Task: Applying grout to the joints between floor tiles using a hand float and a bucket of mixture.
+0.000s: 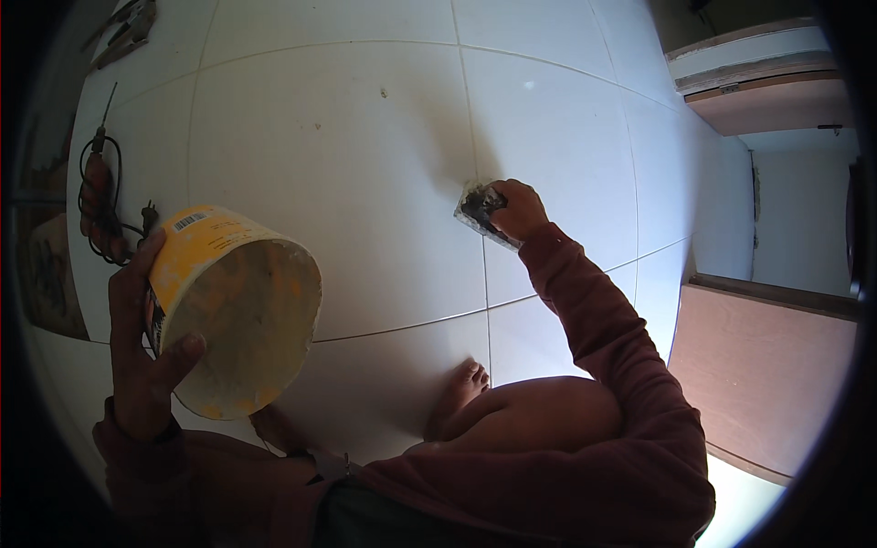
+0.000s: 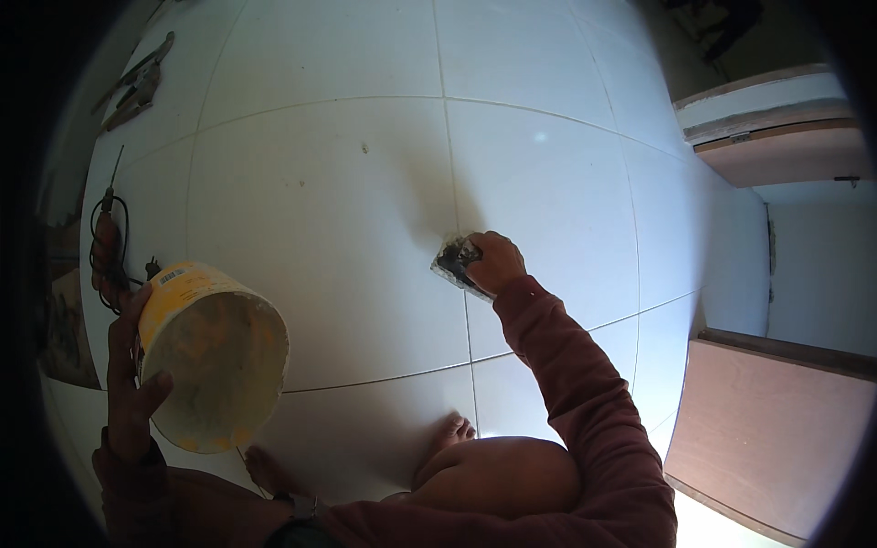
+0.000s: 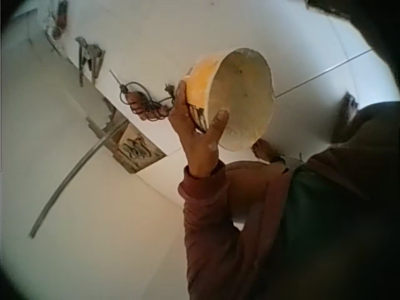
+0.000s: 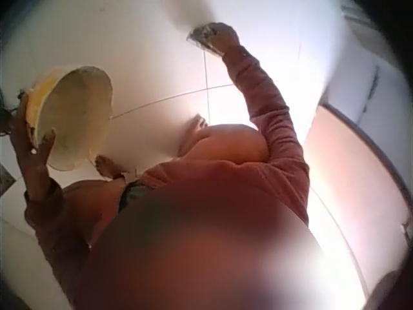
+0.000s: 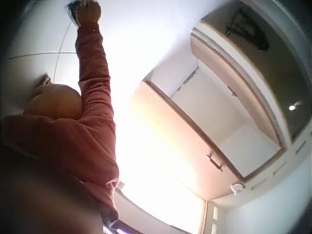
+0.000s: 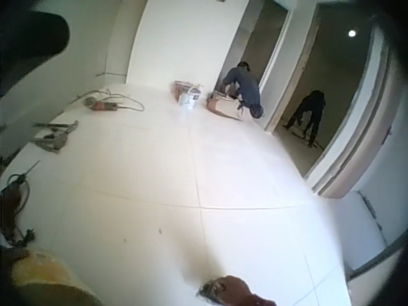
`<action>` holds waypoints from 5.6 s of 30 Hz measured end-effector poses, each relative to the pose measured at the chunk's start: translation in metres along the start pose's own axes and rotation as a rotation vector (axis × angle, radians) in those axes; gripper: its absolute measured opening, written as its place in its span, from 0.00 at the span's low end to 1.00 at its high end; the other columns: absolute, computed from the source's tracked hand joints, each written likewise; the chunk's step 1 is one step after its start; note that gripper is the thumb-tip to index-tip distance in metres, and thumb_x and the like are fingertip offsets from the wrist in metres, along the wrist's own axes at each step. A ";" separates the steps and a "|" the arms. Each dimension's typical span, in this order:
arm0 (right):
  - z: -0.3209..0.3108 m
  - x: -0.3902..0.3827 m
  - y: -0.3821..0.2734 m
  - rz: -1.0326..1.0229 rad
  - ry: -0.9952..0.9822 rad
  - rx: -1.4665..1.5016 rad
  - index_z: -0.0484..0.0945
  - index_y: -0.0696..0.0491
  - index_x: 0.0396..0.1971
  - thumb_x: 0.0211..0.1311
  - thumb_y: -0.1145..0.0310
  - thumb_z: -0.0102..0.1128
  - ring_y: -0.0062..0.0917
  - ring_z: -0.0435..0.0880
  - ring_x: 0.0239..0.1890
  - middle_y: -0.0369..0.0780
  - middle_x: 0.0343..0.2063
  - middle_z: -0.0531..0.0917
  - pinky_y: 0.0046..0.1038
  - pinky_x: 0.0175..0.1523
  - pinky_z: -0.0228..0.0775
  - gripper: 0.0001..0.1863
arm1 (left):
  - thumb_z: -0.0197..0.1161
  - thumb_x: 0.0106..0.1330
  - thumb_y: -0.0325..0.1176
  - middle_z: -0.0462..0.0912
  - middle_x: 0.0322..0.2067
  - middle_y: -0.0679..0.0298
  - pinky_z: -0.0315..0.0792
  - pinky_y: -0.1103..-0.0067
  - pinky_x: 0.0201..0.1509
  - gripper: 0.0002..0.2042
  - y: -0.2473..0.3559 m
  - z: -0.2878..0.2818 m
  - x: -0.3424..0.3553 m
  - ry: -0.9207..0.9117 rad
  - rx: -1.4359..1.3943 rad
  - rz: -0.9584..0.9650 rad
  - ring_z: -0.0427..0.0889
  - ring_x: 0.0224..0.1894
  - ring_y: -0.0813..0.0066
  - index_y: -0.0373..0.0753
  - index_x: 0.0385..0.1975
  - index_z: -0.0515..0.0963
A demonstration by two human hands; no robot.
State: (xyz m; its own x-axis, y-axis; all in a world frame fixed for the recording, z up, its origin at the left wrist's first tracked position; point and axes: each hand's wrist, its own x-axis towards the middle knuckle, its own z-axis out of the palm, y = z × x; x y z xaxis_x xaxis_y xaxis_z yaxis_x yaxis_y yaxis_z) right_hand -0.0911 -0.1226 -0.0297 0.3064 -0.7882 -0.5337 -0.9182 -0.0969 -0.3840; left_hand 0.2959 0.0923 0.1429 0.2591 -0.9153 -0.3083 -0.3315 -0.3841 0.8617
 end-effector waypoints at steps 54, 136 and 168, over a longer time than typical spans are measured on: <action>-0.060 0.027 0.018 -0.093 0.066 -0.457 0.80 0.48 0.34 0.36 0.75 0.53 0.34 0.77 0.41 0.40 0.32 0.81 0.32 0.48 0.68 0.19 | 0.62 0.47 0.46 0.60 0.51 0.57 0.60 0.68 0.60 0.38 0.002 -0.016 -0.015 -0.035 0.122 0.064 0.62 0.56 0.63 0.40 0.60 0.58; -0.056 0.060 0.029 -0.010 -0.031 0.201 0.79 0.55 0.29 0.28 0.80 0.48 0.32 0.76 0.19 0.43 0.18 0.79 0.32 0.25 0.67 0.20 | 0.63 0.45 0.31 0.59 0.46 0.60 0.56 0.71 0.61 0.36 -0.005 0.001 0.004 -0.066 0.035 -0.042 0.62 0.54 0.67 0.37 0.59 0.58; 0.050 -0.053 0.010 -0.001 0.449 0.063 0.73 0.54 0.32 0.37 0.67 0.59 0.43 0.76 0.39 0.46 0.34 0.77 0.38 0.44 0.68 0.17 | 0.60 0.46 0.44 0.61 0.49 0.60 0.57 0.67 0.60 0.37 -0.001 -0.012 -0.019 -0.071 0.153 0.054 0.61 0.56 0.65 0.44 0.60 0.59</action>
State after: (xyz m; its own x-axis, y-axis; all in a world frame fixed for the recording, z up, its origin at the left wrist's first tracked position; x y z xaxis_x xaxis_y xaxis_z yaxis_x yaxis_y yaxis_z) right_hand -0.1036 -0.0514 -0.0426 0.1551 -0.9751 -0.1585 -0.8968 -0.0717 -0.4366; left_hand 0.3019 0.1113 0.1525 0.1745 -0.9392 -0.2957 -0.4785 -0.3433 0.8082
